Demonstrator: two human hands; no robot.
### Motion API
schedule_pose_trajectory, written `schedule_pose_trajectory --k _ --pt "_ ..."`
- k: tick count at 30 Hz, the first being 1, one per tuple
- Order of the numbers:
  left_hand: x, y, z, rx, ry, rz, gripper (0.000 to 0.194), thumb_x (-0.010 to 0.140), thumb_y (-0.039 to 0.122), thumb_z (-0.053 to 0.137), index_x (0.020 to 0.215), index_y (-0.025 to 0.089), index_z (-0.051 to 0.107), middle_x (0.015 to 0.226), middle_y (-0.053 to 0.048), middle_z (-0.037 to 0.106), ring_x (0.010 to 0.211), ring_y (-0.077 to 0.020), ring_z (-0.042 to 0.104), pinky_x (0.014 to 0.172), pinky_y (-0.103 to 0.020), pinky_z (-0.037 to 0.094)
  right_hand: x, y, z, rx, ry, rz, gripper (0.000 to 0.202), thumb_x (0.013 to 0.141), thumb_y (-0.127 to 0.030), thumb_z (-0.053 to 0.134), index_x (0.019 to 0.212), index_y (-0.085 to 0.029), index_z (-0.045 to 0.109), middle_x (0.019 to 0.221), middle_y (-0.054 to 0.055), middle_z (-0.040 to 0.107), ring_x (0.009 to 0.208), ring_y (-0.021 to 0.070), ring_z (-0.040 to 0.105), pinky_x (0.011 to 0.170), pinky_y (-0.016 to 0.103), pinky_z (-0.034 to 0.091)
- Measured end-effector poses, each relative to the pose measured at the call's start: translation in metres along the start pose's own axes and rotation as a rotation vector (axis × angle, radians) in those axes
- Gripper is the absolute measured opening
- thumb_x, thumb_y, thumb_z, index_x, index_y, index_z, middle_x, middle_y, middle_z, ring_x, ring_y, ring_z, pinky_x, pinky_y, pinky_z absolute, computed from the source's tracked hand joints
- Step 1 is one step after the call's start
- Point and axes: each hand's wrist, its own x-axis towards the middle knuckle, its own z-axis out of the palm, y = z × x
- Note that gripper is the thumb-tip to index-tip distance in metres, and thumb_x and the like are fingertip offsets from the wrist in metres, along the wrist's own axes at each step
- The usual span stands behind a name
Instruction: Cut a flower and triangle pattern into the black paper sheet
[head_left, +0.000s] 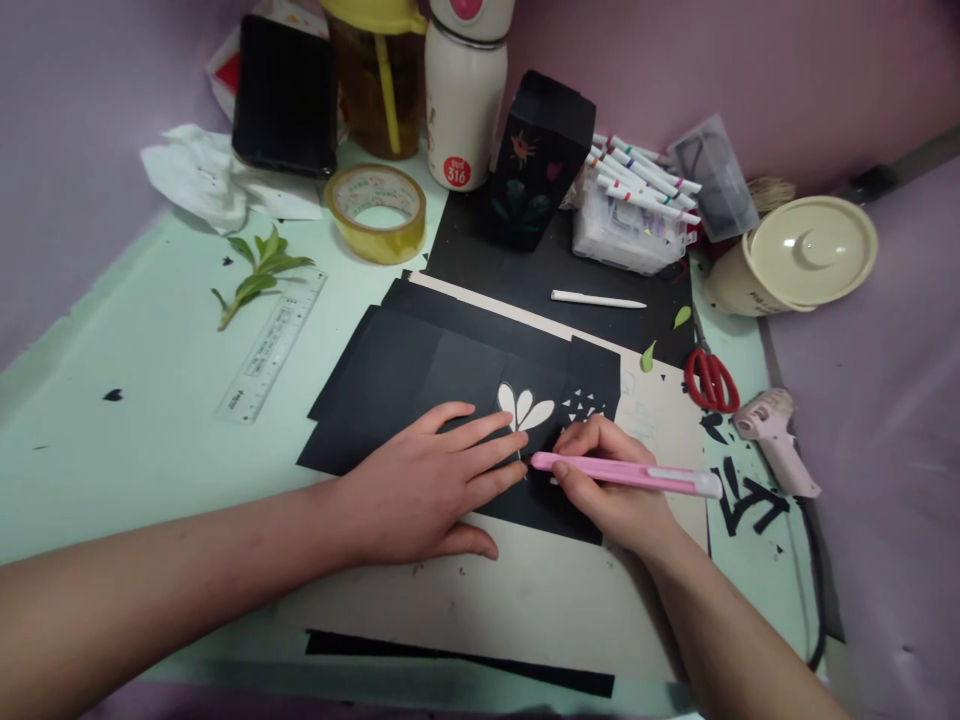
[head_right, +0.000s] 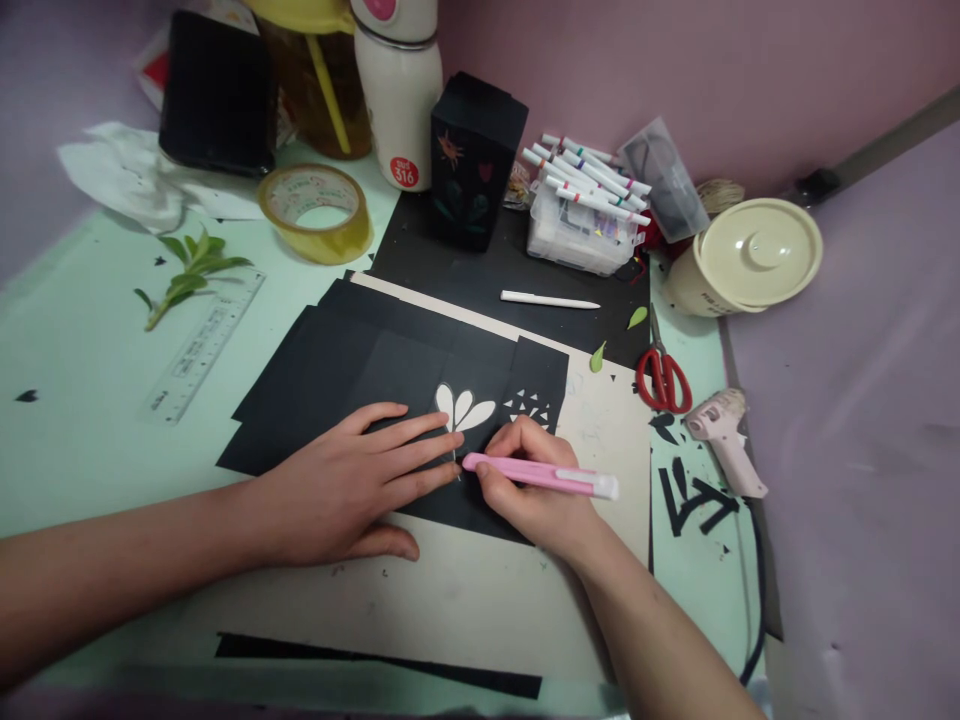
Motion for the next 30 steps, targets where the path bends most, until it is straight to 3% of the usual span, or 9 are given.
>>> schedule_pose_trajectory --k 9,19,30 --pt "-0.0004 0.0008 -0.0006 -0.011 0.013 -0.007 0.065 0.092 0.064 0.054 0.139 0.02 0.053 0.147 -0.009 0.053 0.14 -0.0294 0.041 0.117 -0.045 0.023 0.0026 -0.002 -0.0018 -0.011 -0.019 0.04 0.017 0.082 -0.02 0.066 0.072 -0.021 0.053 0.069 0.0 0.063 0.059 0.0126 0.057 0.053 0.025 0.045" --pt "-0.0003 0.0011 -0.0011 -0.028 0.011 -0.019 0.064 0.092 0.064 0.054 0.139 0.02 0.053 0.148 -0.007 0.052 0.141 -0.0284 0.04 0.12 -0.045 0.016 0.0037 0.0011 -0.0046 0.015 -0.048 0.053 0.018 0.084 -0.022 0.067 0.074 -0.021 0.053 0.072 -0.001 0.063 0.063 0.0131 0.058 0.056 0.025 0.045" --pt "-0.0002 0.0012 -0.001 -0.029 0.032 -0.012 0.066 0.09 0.063 0.058 0.139 0.02 0.054 0.146 -0.008 0.053 0.139 -0.0291 0.043 0.119 -0.047 0.022 0.0031 0.0023 -0.0062 0.03 -0.042 0.056 0.018 0.085 -0.023 0.068 0.076 -0.021 0.052 0.075 0.0 0.064 0.064 0.014 0.059 0.056 0.026 0.045"
